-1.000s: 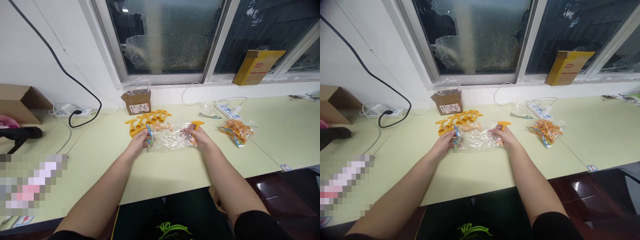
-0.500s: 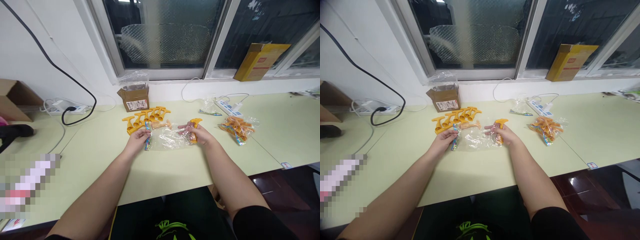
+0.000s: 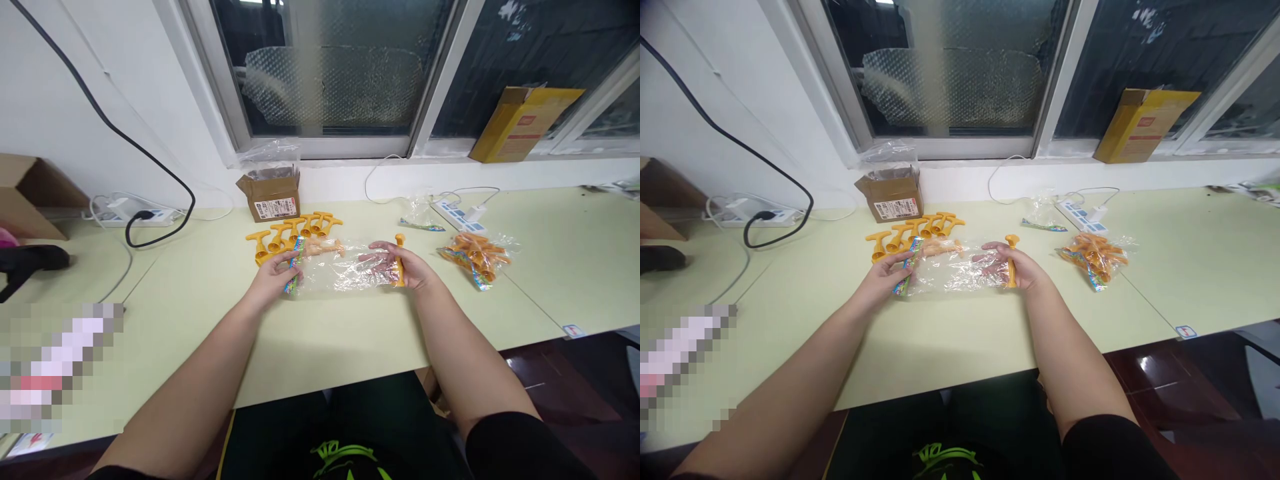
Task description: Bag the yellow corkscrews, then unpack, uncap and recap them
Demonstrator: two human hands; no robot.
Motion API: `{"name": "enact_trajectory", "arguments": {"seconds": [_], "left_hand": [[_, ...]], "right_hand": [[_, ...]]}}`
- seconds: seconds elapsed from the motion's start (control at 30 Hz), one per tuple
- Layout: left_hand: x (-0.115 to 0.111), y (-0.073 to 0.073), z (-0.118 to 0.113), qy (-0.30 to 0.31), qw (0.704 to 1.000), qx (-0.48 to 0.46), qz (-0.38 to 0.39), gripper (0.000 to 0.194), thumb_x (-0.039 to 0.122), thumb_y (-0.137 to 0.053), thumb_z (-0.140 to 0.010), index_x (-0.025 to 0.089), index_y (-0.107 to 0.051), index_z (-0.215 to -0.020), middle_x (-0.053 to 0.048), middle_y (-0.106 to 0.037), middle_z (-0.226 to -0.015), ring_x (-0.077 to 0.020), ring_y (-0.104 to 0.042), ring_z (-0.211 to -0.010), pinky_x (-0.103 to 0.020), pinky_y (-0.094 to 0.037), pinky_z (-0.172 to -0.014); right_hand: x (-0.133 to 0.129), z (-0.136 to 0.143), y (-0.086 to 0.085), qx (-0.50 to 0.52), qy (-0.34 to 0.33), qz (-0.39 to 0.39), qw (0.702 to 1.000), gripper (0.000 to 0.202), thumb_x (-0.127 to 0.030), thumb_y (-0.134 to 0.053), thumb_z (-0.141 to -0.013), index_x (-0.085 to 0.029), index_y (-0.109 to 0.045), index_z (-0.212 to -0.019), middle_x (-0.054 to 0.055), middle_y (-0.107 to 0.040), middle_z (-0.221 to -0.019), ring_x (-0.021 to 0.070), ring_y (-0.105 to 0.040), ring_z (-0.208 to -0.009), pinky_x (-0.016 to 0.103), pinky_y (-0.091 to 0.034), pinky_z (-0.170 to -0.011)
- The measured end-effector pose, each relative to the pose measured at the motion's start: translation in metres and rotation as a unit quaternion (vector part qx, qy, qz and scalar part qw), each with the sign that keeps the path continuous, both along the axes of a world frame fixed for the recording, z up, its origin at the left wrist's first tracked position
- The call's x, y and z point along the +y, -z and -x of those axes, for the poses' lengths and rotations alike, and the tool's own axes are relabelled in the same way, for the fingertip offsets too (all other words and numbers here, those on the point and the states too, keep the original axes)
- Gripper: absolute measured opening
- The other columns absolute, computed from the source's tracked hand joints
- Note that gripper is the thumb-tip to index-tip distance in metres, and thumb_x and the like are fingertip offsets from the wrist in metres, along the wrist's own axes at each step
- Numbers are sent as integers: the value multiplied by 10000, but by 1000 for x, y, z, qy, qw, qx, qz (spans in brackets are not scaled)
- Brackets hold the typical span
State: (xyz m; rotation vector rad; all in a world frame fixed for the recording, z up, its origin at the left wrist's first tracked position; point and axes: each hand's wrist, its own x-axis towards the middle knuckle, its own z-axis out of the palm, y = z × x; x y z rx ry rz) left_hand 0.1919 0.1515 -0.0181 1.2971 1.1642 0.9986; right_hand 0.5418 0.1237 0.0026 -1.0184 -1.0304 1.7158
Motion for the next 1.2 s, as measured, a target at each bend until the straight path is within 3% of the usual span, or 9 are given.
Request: {"name": "enact_trajectory", "arguments": {"seconds": [0.1,0.17,0.23,0.37,0.57,0.8,0.93,1.07,1.2], "left_hand": [[0,-7,9,-30,992,79,-97,668,490,-799,-754,194,-647,-1334,-144,-677,-1217,-261,-727,-948,-438,-597,-870],[-4,-15,14,-35,957,178,-227,617,487,-780,-781,221,-660,-1325,-156,-565,-1418,-315,-653,-1206,-501,-532,-1046],[-12,-21,14,28,905,273,-326,681,499,-797,-777,260,-626,-1391,-141,-495,-1522,-364,-481,-1426,-551,-391,-1194],[-28,-22,-5,154,841,370,-363,1012,498,-861,-718,329,-387,-1596,-101,-377,-1657,-389,-293,-1548,-580,-277,-1256],[-23,-14,-29,115,840,344,-403,463,286,-538,-988,272,-567,-1450,-79,-584,-1500,-276,-500,-1424,-494,-353,-1226],[-30,-32,-5,37,931,184,-312,312,409,-641,-939,231,-670,-1193,-97,-730,-1189,-273,-699,-1126,-439,-555,-1007],[-31,-53,11,28,977,48,-205,391,431,-757,-854,227,-616,-1156,-51,-704,-990,-217,-741,-803,-351,-612,-692],[-20,-71,30,148,987,33,-58,618,404,-826,-798,226,-531,-1312,15,-651,-808,-139,-646,-586,-250,-501,-528],[2,-72,44,297,944,132,46,735,406,-843,-754,217,-515,-1383,7,-684,-815,-139,-616,-591,-275,-488,-588]], "right_hand": [[-5,-4,-6,-2,-53,-3,999,790,-443,-776,-733,-278,-518,-1460,141,-768,-1226,210,-743,-644,227,-408,-383],[-9,-3,-9,1,-81,-4,997,909,-361,-804,-711,-331,-433,-1540,124,-775,-1217,201,-747,-641,186,-323,-332],[-11,2,-10,10,-94,-2,995,959,-337,-812,-712,-362,-381,-1568,116,-767,-1244,221,-776,-725,165,-283,-319],[-12,17,-9,40,-111,-9,993,914,-411,-795,-736,-369,-384,-1551,133,-717,-1343,232,-778,-792,157,-245,-327],[-16,29,-13,56,-88,-58,993,789,-632,-660,-712,-322,-522,-1423,152,-663,-1392,206,-686,-718,182,-224,-387],[-36,-4,-39,-8,146,-228,963,631,-753,-375,-836,-385,-580,-1305,118,-625,-1273,274,-542,-852,378,-401,-593],[-40,-23,-66,-46,205,-262,942,493,-747,-396,-887,-382,-622,-1130,99,-584,-972,287,-525,-862,428,-438,-670],[-23,-25,-78,17,158,-212,964,407,-711,-538,-903,-306,-553,-877,5,-453,-740,188,-471,-669,344,-457,-616],[2,-18,-56,49,104,-100,988,385,-511,-819,-796,-275,-541,-917,-59,-480,-709,89,-419,-538,223,-378,-510]]}}
